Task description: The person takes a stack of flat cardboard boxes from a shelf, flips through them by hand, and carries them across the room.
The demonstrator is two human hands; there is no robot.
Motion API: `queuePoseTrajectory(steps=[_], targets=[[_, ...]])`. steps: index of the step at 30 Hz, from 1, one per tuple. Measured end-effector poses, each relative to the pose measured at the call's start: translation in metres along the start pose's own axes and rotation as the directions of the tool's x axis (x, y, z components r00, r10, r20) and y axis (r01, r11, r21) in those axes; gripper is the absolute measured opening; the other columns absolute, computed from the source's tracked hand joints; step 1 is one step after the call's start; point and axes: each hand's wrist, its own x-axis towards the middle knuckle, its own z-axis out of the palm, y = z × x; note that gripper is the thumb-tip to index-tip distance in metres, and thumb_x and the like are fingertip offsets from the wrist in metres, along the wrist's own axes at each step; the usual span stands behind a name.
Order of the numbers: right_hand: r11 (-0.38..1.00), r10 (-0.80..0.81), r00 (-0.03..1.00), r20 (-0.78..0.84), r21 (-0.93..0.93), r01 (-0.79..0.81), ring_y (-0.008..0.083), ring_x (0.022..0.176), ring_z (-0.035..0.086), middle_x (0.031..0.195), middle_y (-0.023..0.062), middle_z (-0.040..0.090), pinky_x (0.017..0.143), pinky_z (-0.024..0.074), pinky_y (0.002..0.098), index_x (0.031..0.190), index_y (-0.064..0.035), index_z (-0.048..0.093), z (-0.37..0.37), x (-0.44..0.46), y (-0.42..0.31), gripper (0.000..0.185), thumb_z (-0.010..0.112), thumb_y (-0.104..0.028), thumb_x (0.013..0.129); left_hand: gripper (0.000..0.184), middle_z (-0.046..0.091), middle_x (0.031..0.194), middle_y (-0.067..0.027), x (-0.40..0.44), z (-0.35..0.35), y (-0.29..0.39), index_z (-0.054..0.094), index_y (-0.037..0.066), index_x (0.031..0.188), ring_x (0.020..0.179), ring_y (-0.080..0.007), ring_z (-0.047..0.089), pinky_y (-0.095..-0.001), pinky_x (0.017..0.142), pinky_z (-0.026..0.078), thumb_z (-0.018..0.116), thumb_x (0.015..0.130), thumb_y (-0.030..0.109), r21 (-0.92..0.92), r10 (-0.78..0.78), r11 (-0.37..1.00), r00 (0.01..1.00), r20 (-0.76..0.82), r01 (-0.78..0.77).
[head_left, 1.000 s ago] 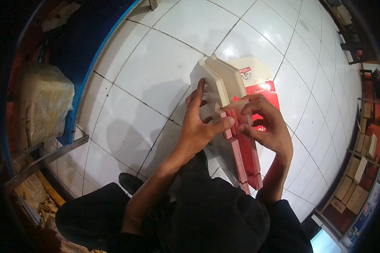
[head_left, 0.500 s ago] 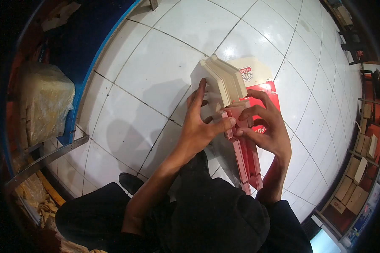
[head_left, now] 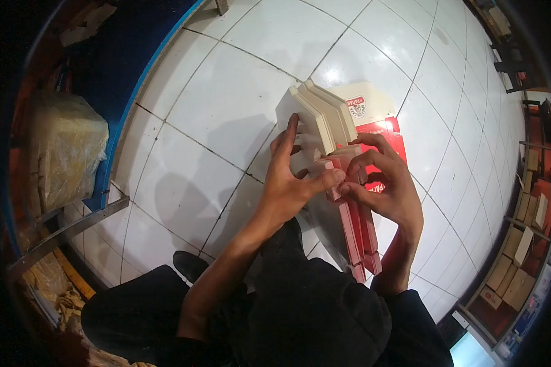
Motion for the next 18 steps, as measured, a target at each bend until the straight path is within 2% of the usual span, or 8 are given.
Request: queuePoseTrajectory(steps=[9, 18], targets=[[0.999, 0.040, 0.999, 0.034, 0.031, -0.041, 0.0229, 0.110, 0.069, 0.135, 0.0124, 0.058, 0.079, 0.0640, 0.0342, 0.092, -0.0050, 0.070, -0.0016, 0.0009, 0.0014, 0.021, 0.085, -0.013, 0.080, 0.127, 0.030, 0.150, -0.0221, 0.0012, 0.0009, -0.0044, 0.014, 0.004, 0.165, 0.146, -0.0388, 0.034, -0.0485, 0.104, 0.057, 0.094, 0.074, 0.040, 0.011, 0.042, 0.999, 0.999, -0.023, -0.042], [0.996, 0.053, 0.998, 0.044, 0.067, -0.056, 0.0217, 0.107, 0.069, 0.136, 0.0112, 0.059, 0.079, 0.0641, 0.0342, 0.093, -0.0040, 0.069, -0.0028, 0.0000, 0.0053, 0.021, 0.084, -0.012, 0.081, 0.127, 0.030, 0.149, -0.0229, 0.0017, 0.0017, -0.0051, 0.014, 0.002, 0.165, 0.145, -0.0387, 0.035, -0.0484, 0.104, 0.057, 0.095, 0.073, 0.039, -0.015, 0.041, 0.999, 0.999, -0.024, -0.041]])
